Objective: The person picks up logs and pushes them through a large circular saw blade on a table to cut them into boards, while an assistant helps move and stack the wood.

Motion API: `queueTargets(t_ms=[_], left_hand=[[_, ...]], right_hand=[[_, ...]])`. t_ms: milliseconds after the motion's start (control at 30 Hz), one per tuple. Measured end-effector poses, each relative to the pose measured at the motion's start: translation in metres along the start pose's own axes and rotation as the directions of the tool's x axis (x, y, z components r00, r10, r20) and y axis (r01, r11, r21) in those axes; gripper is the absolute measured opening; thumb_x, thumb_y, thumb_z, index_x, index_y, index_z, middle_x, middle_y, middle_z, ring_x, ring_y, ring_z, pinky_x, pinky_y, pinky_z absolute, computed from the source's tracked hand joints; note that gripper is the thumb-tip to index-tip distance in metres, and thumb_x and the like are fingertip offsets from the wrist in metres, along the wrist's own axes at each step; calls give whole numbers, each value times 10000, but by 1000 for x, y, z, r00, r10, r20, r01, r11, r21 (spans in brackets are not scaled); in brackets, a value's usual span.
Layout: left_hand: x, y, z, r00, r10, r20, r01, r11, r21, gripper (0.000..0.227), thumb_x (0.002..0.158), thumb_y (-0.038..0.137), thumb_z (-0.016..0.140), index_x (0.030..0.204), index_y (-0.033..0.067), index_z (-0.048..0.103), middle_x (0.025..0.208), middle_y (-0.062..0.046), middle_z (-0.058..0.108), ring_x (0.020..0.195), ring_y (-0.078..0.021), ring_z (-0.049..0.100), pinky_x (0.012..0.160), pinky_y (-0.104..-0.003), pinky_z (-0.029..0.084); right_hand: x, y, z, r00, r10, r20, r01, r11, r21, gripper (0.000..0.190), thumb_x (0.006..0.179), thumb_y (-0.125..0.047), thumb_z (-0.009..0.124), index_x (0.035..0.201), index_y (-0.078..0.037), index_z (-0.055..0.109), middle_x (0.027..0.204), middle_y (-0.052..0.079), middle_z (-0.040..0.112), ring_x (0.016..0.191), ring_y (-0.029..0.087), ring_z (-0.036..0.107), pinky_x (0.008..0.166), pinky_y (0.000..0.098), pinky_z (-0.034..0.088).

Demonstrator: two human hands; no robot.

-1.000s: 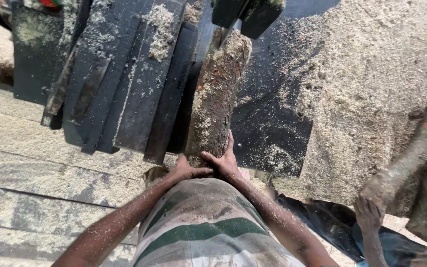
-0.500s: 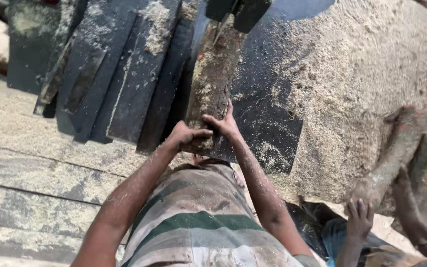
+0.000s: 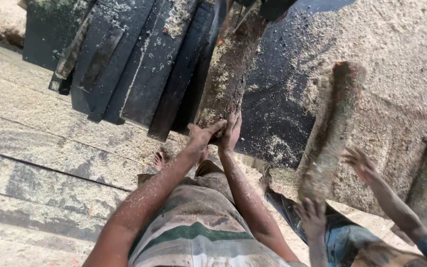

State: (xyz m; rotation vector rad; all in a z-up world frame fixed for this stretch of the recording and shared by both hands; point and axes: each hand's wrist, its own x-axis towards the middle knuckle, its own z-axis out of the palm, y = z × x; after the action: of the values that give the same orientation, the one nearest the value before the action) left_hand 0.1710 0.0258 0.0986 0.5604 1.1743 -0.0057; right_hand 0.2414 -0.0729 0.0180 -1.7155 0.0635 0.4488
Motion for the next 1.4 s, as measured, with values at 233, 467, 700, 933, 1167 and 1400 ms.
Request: queueTargets(t_ms=[233, 467, 700, 933, 1167, 1400], left_hand=[[20, 4, 17, 996, 92, 23, -92, 995, 22, 1409, 702, 320, 915, 1480, -208, -135, 1260, -389, 617, 1126, -376, 734, 1028, -390, 619], [51, 17, 42, 972, 203, -119, -161, 942, 296, 1337, 676, 419, 966, 1503, -194, 114, 1394, -377, 515, 1244, -368, 629, 1028, -361, 571], [80, 34, 70, 968, 220, -116, -196, 962, 189, 1195, 657, 394, 983, 1419, -212, 289, 1288, -342, 598, 1103, -356, 691, 937, -354, 629], [100, 71, 103, 954, 260, -150, -242, 962, 129, 1092, 600, 363, 968, 1332, -155, 345, 1176, -312, 668, 951, -328, 750, 740, -308, 679], [118, 110, 129, 947, 282, -154, -267, 957, 108, 1161, 556, 423, 965, 1343, -196, 376, 1191, -327, 659, 969, -341, 770, 726, -325, 703], [94, 77, 82, 896, 439, 74, -444, 872, 204, 1156, 725, 538, 828, 1474, -133, 257, 1366, -296, 570, 1181, -360, 652, 957, -453, 590]], right_hand=[[19, -15, 13, 953, -296, -55, 295, 955, -37, 918, 956, -684, 410, 1556, 11, 379, 1464, 276, 532, 1275, 377, 564, 1051, 525, 476], [47, -50, 21, 968, -238, -75, 232, 970, -78, 855, 945, -622, 352, 1498, 14, 495, 1315, 257, 655, 1060, 369, 637, 906, 463, 523], [85, -57, 28, 943, -334, 1, 333, 940, 76, 786, 1003, -603, 406, 1431, 46, 521, 1164, 204, 633, 1029, 301, 610, 865, 467, 519], [164, -28, 31, 966, -258, -24, 259, 959, 115, 777, 1006, -631, 371, 1355, 44, 535, 1055, 180, 586, 885, 284, 606, 662, 485, 547], [250, -1, 28, 841, -537, -72, 533, 844, -66, 849, 1131, -672, 330, 1579, 40, 447, 1491, 210, 558, 1302, 262, 621, 1031, 422, 572], [323, -15, 52, 938, -328, -112, 318, 943, -99, 955, 945, -739, 248, 1489, 17, 455, 1393, 293, 550, 1178, 370, 589, 968, 477, 499]])
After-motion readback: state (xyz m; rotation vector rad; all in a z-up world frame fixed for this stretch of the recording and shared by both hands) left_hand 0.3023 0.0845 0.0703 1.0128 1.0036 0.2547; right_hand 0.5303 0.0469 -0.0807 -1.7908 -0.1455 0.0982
